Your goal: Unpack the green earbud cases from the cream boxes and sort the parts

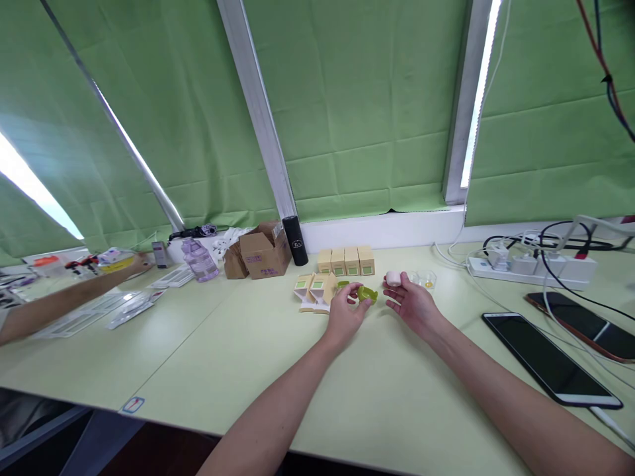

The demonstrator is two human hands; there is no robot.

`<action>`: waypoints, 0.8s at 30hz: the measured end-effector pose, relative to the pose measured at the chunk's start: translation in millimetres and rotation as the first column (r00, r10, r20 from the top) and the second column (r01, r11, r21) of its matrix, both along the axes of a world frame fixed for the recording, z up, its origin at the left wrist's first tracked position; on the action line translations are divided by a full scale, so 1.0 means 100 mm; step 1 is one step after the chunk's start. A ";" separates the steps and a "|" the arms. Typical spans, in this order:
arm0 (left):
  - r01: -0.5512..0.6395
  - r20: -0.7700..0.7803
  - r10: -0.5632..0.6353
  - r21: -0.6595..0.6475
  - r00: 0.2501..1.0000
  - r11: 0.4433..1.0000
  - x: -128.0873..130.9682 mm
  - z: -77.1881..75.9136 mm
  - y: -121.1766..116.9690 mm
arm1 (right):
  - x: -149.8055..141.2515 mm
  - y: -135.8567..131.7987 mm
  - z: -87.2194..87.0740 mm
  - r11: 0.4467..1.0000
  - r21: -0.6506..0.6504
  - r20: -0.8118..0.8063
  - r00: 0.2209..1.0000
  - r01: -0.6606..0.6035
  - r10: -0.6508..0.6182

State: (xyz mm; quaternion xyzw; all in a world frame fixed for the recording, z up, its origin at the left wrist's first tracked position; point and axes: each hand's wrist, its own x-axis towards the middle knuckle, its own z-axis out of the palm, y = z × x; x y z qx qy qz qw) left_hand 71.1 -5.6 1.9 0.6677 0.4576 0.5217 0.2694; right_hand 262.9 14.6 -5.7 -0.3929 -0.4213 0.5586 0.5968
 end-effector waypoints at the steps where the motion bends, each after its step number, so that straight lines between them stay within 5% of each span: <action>1: -0.006 0.009 0.006 0.002 1.000 1.000 0.00 0.00 0.01 | 0.00 -0.01 0.01 1.000 -0.001 -0.005 1.000 0.005 -0.005; 8: -0.037 0.062 0.036 0.008 0.997 0.999 -0.03 -0.01 0.05 | -0.01 -0.08 0.09 0.999 -0.014 -0.109 0.994 -0.031 0.030; 16: -0.073 0.141 0.073 -0.008 0.987 0.997 -0.05 0.00 0.07 | 0.07 -0.06 0.13 0.995 0.063 -0.075 0.994 0.082 -0.077; 24: -0.090 0.120 0.091 -0.011 0.989 0.996 -0.04 0.03 0.04 | 0.14 0.12 0.20 0.920 0.327 0.302 0.899 0.215 -0.317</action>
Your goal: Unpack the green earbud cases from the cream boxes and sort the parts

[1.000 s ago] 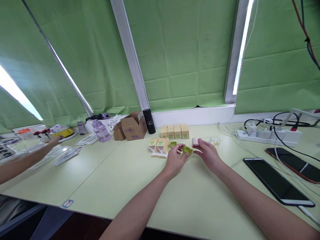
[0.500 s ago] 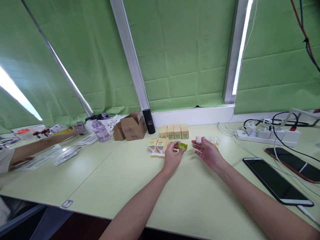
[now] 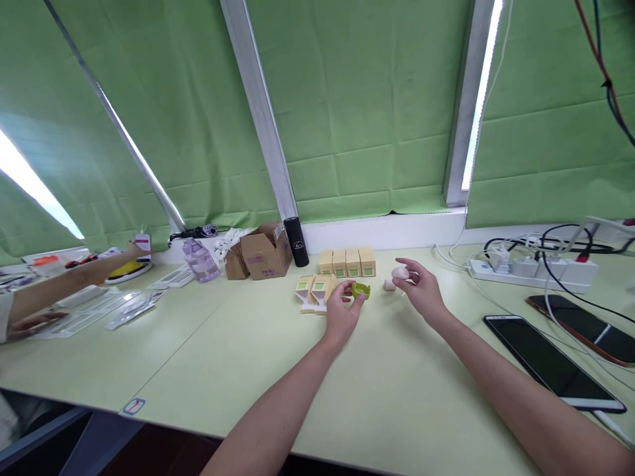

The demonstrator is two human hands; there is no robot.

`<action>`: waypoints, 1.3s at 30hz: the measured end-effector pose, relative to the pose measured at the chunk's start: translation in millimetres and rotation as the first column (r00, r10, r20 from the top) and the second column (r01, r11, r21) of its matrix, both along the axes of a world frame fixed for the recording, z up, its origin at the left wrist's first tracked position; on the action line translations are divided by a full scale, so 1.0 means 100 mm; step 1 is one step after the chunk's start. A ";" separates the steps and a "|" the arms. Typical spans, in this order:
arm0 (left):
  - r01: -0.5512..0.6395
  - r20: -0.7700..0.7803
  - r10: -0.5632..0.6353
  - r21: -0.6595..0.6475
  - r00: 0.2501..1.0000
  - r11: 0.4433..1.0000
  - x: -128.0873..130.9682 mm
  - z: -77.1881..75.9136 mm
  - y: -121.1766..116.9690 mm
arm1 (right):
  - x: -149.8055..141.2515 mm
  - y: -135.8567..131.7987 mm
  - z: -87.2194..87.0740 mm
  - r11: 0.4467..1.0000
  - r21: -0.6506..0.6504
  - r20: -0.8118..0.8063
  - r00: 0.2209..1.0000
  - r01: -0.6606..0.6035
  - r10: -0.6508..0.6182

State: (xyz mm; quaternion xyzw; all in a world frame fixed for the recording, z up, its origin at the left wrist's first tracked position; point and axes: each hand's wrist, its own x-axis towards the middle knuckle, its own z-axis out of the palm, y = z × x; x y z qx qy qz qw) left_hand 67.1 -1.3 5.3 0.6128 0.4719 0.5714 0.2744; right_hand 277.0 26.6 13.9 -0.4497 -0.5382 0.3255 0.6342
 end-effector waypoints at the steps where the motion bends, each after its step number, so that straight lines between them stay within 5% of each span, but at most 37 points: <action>1: -0.002 -0.002 0.002 0.001 1.000 1.000 0.00 0.00 0.00 | -0.01 0.04 0.00 0.999 0.025 0.073 0.997 0.025 -0.027; 6: -0.013 -0.010 0.013 0.010 1.000 1.000 -0.01 -0.01 0.01 | -0.12 0.25 -0.07 0.983 0.178 0.428 0.894 0.056 -0.128; 12: -0.006 -0.017 0.006 0.000 1.000 1.000 -0.01 -0.01 0.01 | -0.21 0.46 -0.22 0.966 0.255 0.773 0.607 -0.033 -0.183; 21: -0.012 -0.022 0.012 0.006 1.000 1.000 -0.02 0.00 -0.01 | -0.21 0.55 -0.32 0.963 0.263 0.852 0.455 0.056 -0.259; 39: -0.025 -0.027 0.025 -0.003 0.999 1.000 -0.01 0.00 0.01 | -0.17 0.50 -0.41 0.946 0.317 0.878 0.358 0.065 -0.318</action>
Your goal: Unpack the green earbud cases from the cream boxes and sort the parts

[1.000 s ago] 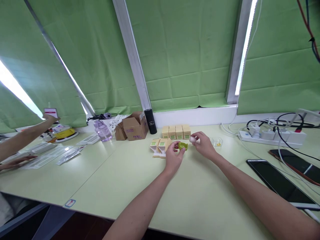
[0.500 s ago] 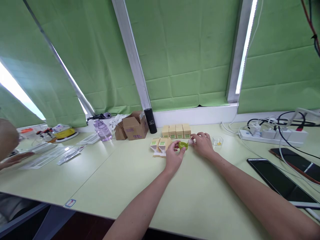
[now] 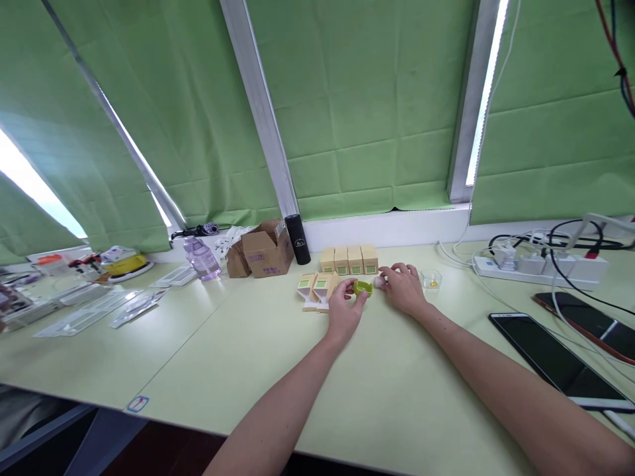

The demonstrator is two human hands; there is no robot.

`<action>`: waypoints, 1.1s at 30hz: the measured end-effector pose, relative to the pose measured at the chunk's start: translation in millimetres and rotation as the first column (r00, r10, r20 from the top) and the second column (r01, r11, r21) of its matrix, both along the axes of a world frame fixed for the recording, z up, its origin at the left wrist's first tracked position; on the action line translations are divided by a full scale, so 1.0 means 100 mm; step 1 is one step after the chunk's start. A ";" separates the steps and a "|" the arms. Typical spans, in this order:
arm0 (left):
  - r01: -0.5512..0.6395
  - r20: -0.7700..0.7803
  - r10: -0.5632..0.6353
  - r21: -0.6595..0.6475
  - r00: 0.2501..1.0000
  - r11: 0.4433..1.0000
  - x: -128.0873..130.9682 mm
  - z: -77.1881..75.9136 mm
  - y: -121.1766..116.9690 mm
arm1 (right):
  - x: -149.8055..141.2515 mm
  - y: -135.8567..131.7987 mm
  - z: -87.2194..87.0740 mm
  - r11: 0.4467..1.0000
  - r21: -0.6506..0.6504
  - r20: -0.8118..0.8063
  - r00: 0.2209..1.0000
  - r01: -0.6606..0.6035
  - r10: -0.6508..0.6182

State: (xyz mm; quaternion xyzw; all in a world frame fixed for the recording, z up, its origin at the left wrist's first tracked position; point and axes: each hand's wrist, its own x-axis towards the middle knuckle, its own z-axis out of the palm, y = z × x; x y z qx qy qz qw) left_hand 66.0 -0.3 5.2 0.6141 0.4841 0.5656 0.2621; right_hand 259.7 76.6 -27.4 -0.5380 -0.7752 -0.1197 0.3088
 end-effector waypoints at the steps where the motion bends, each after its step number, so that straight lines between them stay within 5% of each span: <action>1: -0.001 -0.002 0.001 0.001 1.000 1.000 0.00 0.00 0.00 | 0.00 -0.01 0.00 1.000 0.003 0.003 1.000 0.000 0.000; 17: -0.002 -0.022 0.002 -0.013 1.000 1.000 0.01 0.03 -0.02 | 0.55 -0.05 -0.05 0.992 0.126 0.019 0.999 0.033 -0.036; 33: -0.008 -0.017 0.008 0.014 1.000 1.000 0.01 0.02 -0.02 | 0.46 -0.03 -0.08 0.993 0.083 0.109 0.990 0.080 -0.089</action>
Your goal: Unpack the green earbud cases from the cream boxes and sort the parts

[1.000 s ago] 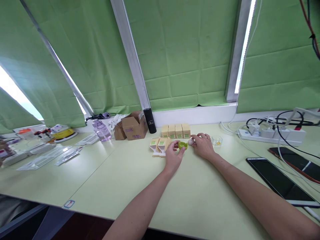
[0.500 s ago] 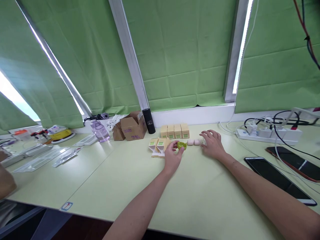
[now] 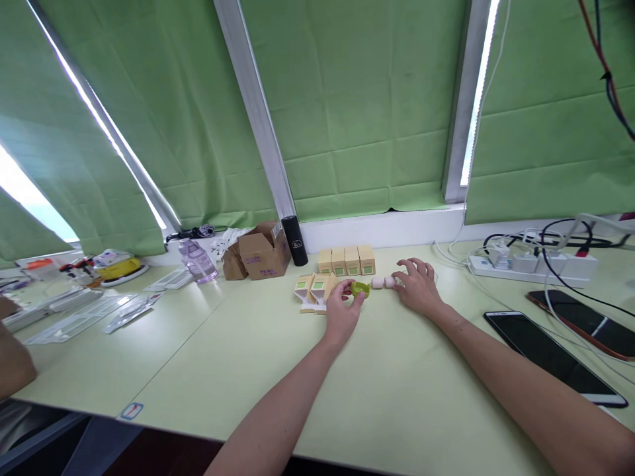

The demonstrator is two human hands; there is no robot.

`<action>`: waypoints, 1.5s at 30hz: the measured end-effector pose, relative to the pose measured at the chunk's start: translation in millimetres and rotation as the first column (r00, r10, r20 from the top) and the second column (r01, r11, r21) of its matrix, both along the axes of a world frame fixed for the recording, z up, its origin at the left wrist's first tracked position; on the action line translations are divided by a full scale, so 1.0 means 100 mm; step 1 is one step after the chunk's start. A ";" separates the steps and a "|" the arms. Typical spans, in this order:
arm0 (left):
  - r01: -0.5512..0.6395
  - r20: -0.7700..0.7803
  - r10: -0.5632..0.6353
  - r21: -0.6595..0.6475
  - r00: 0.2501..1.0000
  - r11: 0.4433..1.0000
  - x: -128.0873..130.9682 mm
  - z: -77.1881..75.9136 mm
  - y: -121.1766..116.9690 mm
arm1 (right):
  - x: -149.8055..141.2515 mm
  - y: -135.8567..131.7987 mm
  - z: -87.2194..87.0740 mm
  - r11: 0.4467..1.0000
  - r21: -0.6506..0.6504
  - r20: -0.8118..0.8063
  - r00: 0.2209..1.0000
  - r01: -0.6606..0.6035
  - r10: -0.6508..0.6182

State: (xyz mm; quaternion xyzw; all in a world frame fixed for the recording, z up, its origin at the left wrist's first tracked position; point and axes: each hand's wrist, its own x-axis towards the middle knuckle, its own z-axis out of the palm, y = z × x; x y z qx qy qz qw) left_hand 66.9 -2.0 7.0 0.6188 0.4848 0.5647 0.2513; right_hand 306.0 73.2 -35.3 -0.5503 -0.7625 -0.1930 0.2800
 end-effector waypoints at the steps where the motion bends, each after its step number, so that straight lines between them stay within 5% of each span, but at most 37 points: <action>1: 0.000 -0.003 0.000 0.000 1.000 1.000 0.00 0.00 0.00 | 0.00 0.00 0.00 1.000 0.001 -0.001 1.000 0.001 -0.001; 15: -0.007 -0.016 0.007 -0.001 1.000 1.000 -0.01 0.01 0.00 | -0.02 -0.02 0.02 1.000 0.004 -0.031 0.999 -0.011 0.011; 27: -0.003 0.011 0.003 0.015 1.000 1.000 -0.01 -0.01 0.01 | -0.44 -0.07 0.14 0.999 0.006 0.020 0.999 -0.032 0.032; 45: 0.002 0.020 -0.002 0.004 1.000 1.000 0.01 0.00 0.00 | -0.41 -0.02 0.07 1.000 0.000 -0.009 1.000 -0.015 0.015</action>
